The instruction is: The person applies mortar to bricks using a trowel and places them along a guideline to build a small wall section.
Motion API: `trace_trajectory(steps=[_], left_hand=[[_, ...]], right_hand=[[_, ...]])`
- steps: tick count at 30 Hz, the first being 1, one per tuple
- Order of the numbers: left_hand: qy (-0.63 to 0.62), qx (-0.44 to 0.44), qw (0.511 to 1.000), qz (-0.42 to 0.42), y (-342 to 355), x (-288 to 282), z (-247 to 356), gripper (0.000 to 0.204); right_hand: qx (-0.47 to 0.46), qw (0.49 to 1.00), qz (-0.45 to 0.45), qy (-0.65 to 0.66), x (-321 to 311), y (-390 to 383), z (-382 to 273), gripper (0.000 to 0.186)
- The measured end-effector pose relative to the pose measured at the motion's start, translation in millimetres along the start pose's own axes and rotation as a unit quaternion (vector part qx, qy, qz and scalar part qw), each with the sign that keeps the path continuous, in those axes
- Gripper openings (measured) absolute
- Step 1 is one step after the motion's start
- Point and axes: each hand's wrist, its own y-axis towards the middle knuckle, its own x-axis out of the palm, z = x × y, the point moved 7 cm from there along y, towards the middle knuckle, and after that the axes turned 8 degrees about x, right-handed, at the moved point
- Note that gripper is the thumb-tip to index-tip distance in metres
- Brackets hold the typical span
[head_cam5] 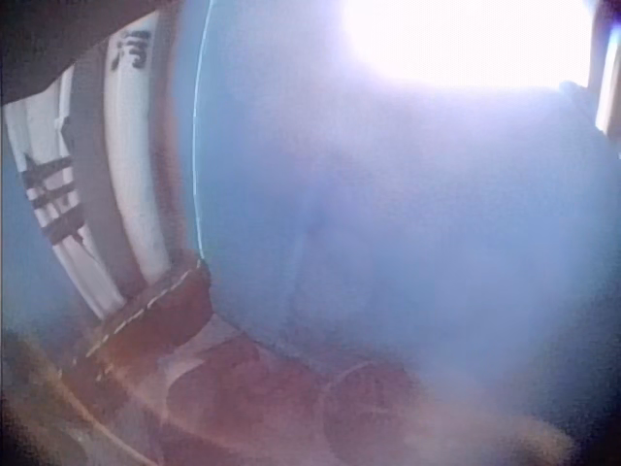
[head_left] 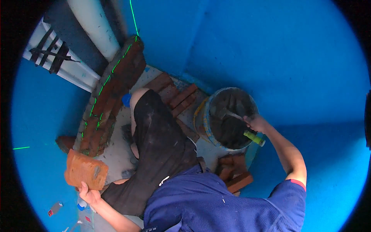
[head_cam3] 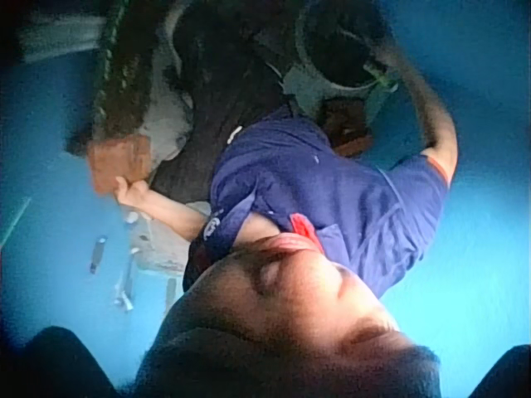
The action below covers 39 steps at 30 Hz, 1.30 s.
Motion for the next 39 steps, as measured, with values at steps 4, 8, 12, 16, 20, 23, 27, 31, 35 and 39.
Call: trace_trajectory(steps=[4, 8, 12, 16, 20, 23, 27, 31, 35, 39], left_hand=[[-0.007, -0.017, 0.998, -0.064, 18, 27, 1, 0.065], [-0.033, -0.020, 0.992, -0.118, 28, 51, -4, 0.065], [-0.045, -0.015, 0.987, -0.153, 20, 55, -6, 0.064], [-0.039, -0.018, 0.993, -0.107, 9, 44, -1, 0.067], [-0.013, 0.007, 0.996, -0.088, -6, 28, 14, 0.068], [0.011, -0.010, 0.997, -0.070, -16, 13, 16, 0.069], [-0.003, -0.014, 0.999, -0.049, -20, 15, 7, 0.070], [0.008, -0.011, 0.996, -0.093, -21, 32, 0, 0.074], [0.043, 0.002, 0.993, -0.108, -24, 67, 9, 0.088], [0.036, -0.057, 0.989, -0.132, -12, 143, -2, 0.094]], right_hand=[[-0.041, 0.999, 0.013, 0.025, -12, -7, 15, 0.065], [-0.042, 0.996, -0.012, 0.082, -24, -29, 24, 0.059], [-0.040, 0.997, -0.008, 0.060, -52, -41, 30, 0.061], [-0.037, 0.986, 0.083, -0.142, -50, -17, -2, 0.061], [-0.132, 0.976, 0.051, -0.163, -27, 3, -29, 0.070], [-0.123, 0.985, 0.026, -0.117, -37, 4, -11, 0.059], [-0.106, 0.993, -0.019, -0.049, -56, -20, -13, 0.059], [-0.088, 0.995, -0.039, -0.008, -72, -30, 11, 0.062], [-0.104, 0.990, -0.044, 0.090, -75, -59, -20, 0.052], [-0.088, 0.980, -0.017, 0.178, -64, -50, -50, 0.050]])
